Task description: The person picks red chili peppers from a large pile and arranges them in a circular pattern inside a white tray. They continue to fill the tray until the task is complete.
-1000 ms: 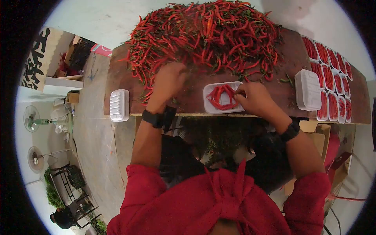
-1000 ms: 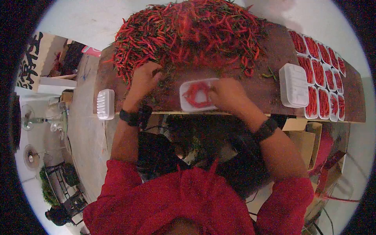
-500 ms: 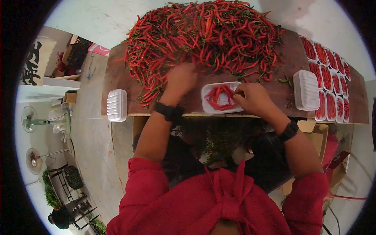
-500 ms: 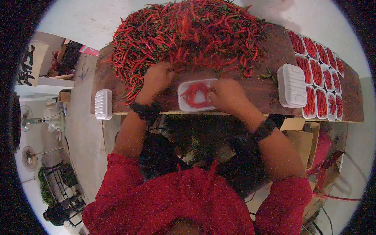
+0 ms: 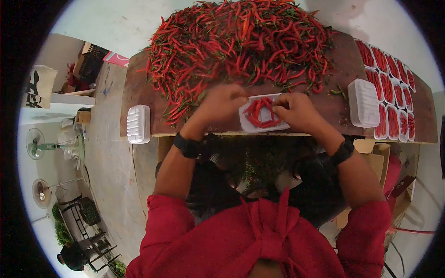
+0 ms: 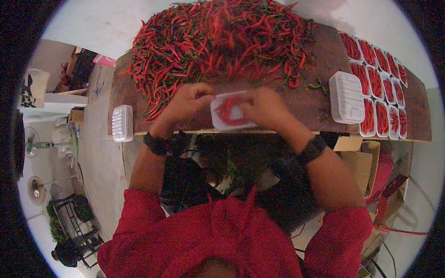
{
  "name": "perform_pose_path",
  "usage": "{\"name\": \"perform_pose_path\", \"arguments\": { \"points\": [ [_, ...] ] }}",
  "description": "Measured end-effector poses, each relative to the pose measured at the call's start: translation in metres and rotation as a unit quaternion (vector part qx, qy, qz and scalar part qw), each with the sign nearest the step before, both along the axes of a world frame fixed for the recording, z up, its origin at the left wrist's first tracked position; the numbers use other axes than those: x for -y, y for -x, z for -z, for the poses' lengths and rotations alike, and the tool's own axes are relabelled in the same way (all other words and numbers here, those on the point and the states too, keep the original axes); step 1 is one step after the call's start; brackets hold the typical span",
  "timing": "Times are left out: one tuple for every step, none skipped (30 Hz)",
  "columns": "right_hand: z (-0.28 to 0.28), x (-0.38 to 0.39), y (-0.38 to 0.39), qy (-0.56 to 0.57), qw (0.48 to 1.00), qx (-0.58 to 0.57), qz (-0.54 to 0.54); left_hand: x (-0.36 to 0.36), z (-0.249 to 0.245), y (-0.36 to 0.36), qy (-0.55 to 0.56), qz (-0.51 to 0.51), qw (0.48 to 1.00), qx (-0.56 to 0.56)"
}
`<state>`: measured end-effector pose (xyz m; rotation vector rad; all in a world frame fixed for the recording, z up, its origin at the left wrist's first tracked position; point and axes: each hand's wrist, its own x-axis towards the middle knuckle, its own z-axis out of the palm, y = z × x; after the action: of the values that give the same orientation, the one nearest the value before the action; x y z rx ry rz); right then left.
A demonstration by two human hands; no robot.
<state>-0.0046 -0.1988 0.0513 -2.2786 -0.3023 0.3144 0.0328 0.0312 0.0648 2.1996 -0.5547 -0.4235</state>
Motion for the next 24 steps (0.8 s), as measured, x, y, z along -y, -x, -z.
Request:
{"name": "perform_pose_path", "arguments": {
  "points": [
    [0.000,-0.001,0.000,-0.027,1.000,-0.014,0.006,0.003,0.000,0.003,0.000,-0.001,1.000,0.000],
    [0.001,-0.001,0.000,-0.026,1.000,-0.015,0.005,0.005,-0.002,0.006,0.005,0.016,1.000,0.011],
    [0.001,-0.002,0.000,-0.045,0.999,-0.030,0.007,0.007,-0.003,0.009,0.009,0.033,0.999,0.022],
    [0.001,-0.003,-0.001,-0.063,0.997,-0.046,0.010,0.009,-0.004,0.011,0.010,0.033,0.999,0.022],
    [-0.002,-0.004,0.000,-0.063,0.997,-0.047,0.010,0.011,-0.006,0.012,-0.003,0.037,0.999,0.007],
    [-0.007,-0.005,0.001,-0.086,0.995,-0.055,0.011,0.012,-0.006,0.014,-0.016,0.041,0.999,-0.007],
    [-0.010,-0.006,0.002,-0.108,0.992,-0.063,0.012,0.013,-0.005,0.015,-0.016,0.040,0.999,-0.007],
    [-0.009,-0.006,0.002,-0.108,0.992,-0.063,0.011,0.013,-0.004,0.017,-0.015,0.044,0.999,-0.010],
    [-0.007,-0.007,0.003,-0.124,0.990,-0.060,0.014,0.014,-0.002,0.018,-0.014,0.047,0.999,-0.013],
    [-0.006,-0.007,0.003,-0.140,0.988,-0.058,0.017,0.014,-0.001,0.019,-0.014,0.047,0.999,-0.013],
    [-0.006,-0.008,0.003,-0.140,0.988,-0.058,0.017,0.014,0.001,0.020,0.004,0.038,0.999,-0.019],
    [-0.006,-0.008,0.003,-0.143,0.988,-0.059,0.016,0.014,0.002,0.020,0.023,0.030,0.999,-0.025],
    [-0.006,-0.009,0.003,-0.147,0.987,-0.059,0.015,0.013,0.003,0.020,0.023,0.031,0.999,-0.025],
    [-0.008,-0.009,0.003,-0.147,0.987,-0.059,0.015,0.012,0.005,0.018,0.010,0.038,0.999,-0.031],
    [-0.011,-0.009,0.003,-0.168,0.983,-0.077,0.012,0.011,0.006,0.018,-0.003,0.045,0.998,-0.038],
    [-0.013,-0.009,0.003,-0.188,0.977,-0.095,0.008,0.011,0.006,0.018,-0.003,0.045,0.998,-0.039],
    [-0.012,-0.008,0.003,-0.188,0.977,-0.096,0.009,0.012,0.007,0.019,-0.003,0.040,0.999,-0.034],
    [-0.010,-0.008,0.003,-0.183,0.979,-0.087,0.009,0.013,0.007,0.021,-0.003,0.035,0.999,-0.030],
    [-0.009,-0.008,0.003,-0.178,0.981,-0.079,0.010,0.015,0.007,0.022,-0.003,0.035,0.999,-0.030],
    [-0.011,-0.008,0.003,-0.178,0.981,-0.079,0.010,0.016,0.007,0.024,0.026,0.022,0.999,-0.016],
    [-0.014,-0.008,0.003,-0.157,0.985,-0.072,0.003,0.018,0.005,0.026,0.054,0.008,0.998,-0.002],
    [-0.016,-0.008,0.003,-0.136,0.989,-0.064,-0.004,0.019,0.002,0.028,0.054,0.009,0.998,-0.002],
    [-0.016,-0.009,0.003,-0.136,0.989,-0.064,-0.003,0.019,-0.003,0.030,0.039,0.006,0.999,-0.021],
    [-0.017,-0.010,0.005,-0.135,0.988,-0.076,-0.002,0.020,-0.006,0.030,0.023,0.003,0.999,-0.039]
  ]
}}
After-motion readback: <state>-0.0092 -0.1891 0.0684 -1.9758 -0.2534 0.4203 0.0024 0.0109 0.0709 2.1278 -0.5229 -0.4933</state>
